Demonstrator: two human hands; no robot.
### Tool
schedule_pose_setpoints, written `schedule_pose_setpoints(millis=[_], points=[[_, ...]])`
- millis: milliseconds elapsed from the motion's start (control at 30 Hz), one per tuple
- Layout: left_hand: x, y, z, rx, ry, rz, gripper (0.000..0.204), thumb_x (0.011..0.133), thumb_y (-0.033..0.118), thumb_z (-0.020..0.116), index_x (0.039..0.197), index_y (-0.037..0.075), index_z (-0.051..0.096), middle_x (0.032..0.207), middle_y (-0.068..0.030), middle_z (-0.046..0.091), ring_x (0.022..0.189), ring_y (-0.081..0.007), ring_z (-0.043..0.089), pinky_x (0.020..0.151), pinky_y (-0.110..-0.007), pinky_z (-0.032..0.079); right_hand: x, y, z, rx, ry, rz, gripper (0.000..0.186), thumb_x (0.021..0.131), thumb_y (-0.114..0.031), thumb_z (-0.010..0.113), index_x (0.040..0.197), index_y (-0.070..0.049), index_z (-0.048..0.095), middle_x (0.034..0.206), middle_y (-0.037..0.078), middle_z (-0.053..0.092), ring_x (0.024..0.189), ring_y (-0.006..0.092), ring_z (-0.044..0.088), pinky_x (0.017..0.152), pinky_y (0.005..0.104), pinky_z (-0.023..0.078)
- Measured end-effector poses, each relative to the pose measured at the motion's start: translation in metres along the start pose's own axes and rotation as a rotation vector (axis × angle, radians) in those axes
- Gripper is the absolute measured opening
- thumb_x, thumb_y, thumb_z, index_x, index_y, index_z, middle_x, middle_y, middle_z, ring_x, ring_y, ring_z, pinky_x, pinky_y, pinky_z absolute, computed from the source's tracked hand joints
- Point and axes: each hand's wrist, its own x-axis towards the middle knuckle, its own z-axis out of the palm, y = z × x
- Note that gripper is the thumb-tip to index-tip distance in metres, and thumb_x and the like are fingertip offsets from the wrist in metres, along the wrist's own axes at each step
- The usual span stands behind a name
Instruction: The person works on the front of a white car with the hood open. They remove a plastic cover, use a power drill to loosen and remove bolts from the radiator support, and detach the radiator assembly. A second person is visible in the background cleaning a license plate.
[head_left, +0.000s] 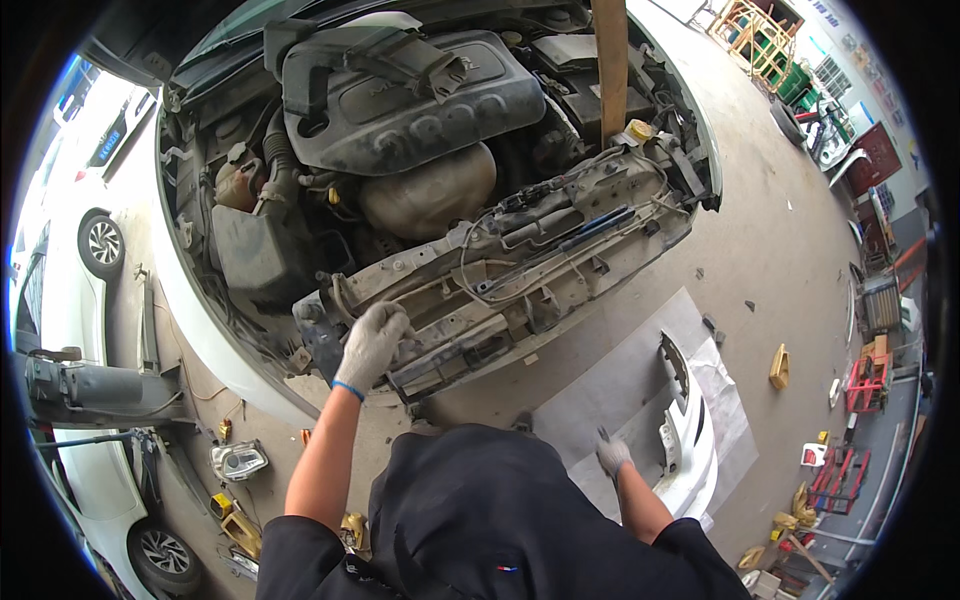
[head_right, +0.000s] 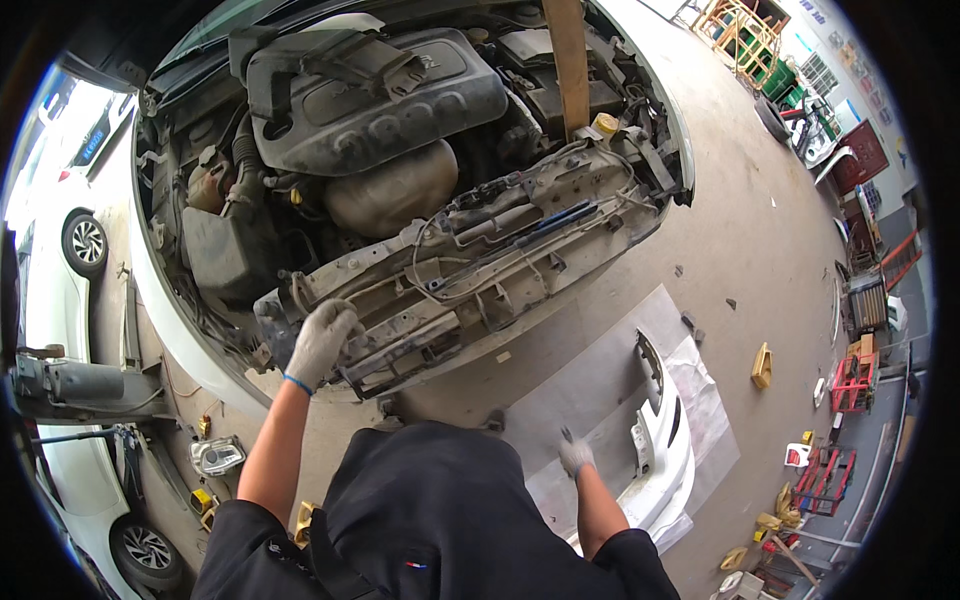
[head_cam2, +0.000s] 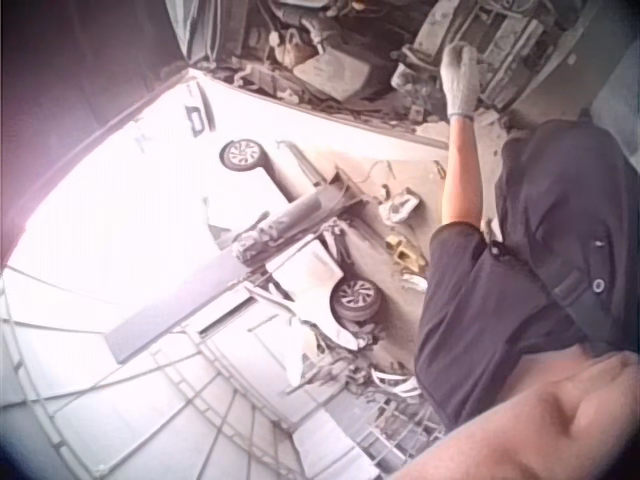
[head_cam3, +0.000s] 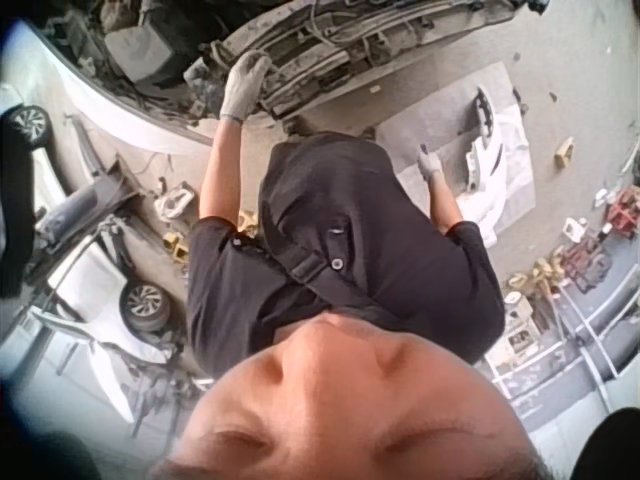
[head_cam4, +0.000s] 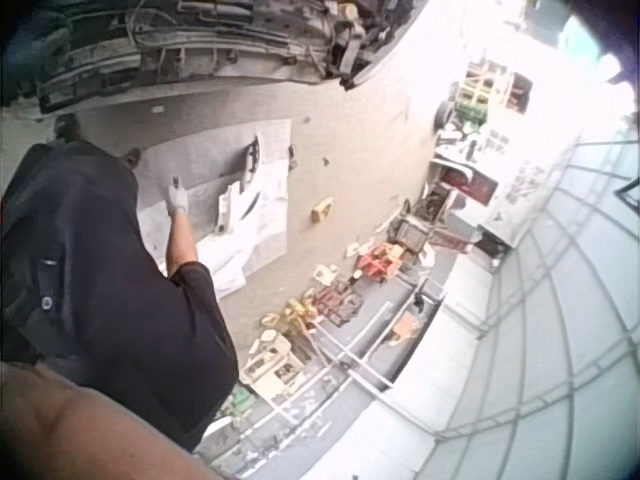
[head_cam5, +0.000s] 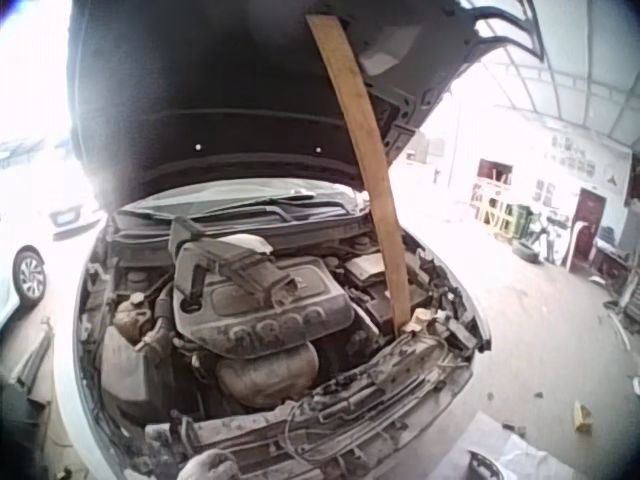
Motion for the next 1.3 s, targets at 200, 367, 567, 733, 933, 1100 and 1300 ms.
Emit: schedule_pose_setpoints(millis=[200,367,567,733,933,1100,1300], points=[[-0.021,-0.041,0.019,0.156,0.062,0.125,0.022,0.095,0.02,0.063,0.109,0.004,0.068,0.084,-0.0071,0.07,0.081,-0.0164,0.068,0.071,-0.031,0.051,-0.037,0.111,0.007,0.123,0.023,0.379,0.022,0.089,-0.022,0.055,0.072,-0.009,0.058,0.059,0.004,0.052,0.046,0.022,0.049,0.044,0.0401,0.038],[-0.009,-0.02,0.023,0.302,0.102,0.248,0.025,0.095,0.023,0.06,0.115,0.008,0.066,0.093,-0.0193,0.071,0.091,-0.036,0.07,0.079,-0.041,0.053,-0.055,0.08,0.035,0.241,-0.014,0.242,0.019,0.088,-0.023,0.057,0.075,-0.009,0.059,0.06,0.004,0.052,0.046,0.0178,0.046,0.043,0.0354,0.035],[0.011,-0.026,0.017,0.608,0.127,0.324,0.03,0.091,0.027,0.065,0.116,0.012,0.058,0.093,-0.0215,0.071,0.087,-0.0411,0.069,0.077,-0.051,0.053,-0.072,0.001,0.03,0.245,-0.013,0.043,0.018,0.086,-0.024,0.058,0.084,-0.006,0.061,0.062,0.004,0.052,0.047,0.0173,0.049,0.043,0.0355,0.04],[0.033,-0.026,0.035,0.76,0.191,0.507,0.028,0.086,0.023,0.068,0.113,0.015,0.064,0.095,-0.0165,0.07,0.086,-0.0376,0.068,0.077,-0.051,0.053,-0.096,-0.017,0.021,0.212,0.008,0.038,0.018,0.087,-0.025,0.057,0.086,-0.007,0.06,0.063,0.004,0.053,0.048,0.0171,0.05,0.044,0.035,0.041],[0.048,-0.029,0.066,0.866,0.217,0.575,0.03,0.085,0.018,0.069,0.114,0.017,0.067,0.103,-0.0131,0.067,0.092,-0.0365,0.066,0.08,-0.049,0.052,-0.087,0.038,0.036,0.233,0.006,0.091,0.023,0.087,-0.028,0.057,0.083,-0.005,0.063,0.063,0.005,0.057,0.05,0.0182,0.053,0.045,0.0363,0.043],[0.055,-0.041,0.069,0.827,0.294,0.516,0.025,0.087,0.015,0.067,0.112,0.013,0.065,0.103,-0.0137,0.069,0.093,-0.037,0.066,0.08,-0.048,0.051,-0.097,0.05,0.042,0.239,-0.011,0.175,0.022,0.086,-0.027,0.057,0.083,-0.006,0.061,0.063,0.006,0.056,0.05,0.0199,0.053,0.045,0.0373,0.043],[0.045,-0.046,0.072,0.946,0.271,0.62,0.027,0.081,0.011,0.063,0.108,0.013,0.065,0.097,-0.0085,0.071,0.095,-0.0303,0.066,0.081,-0.047,0.05,-0.09,0.063,0.046,0.245,-0.033,0.153,0.021,0.086,-0.027,0.058,0.085,-0.007,0.061,0.064,0.006,0.056,0.049,0.0199,0.053,0.045,0.0378,0.043]])
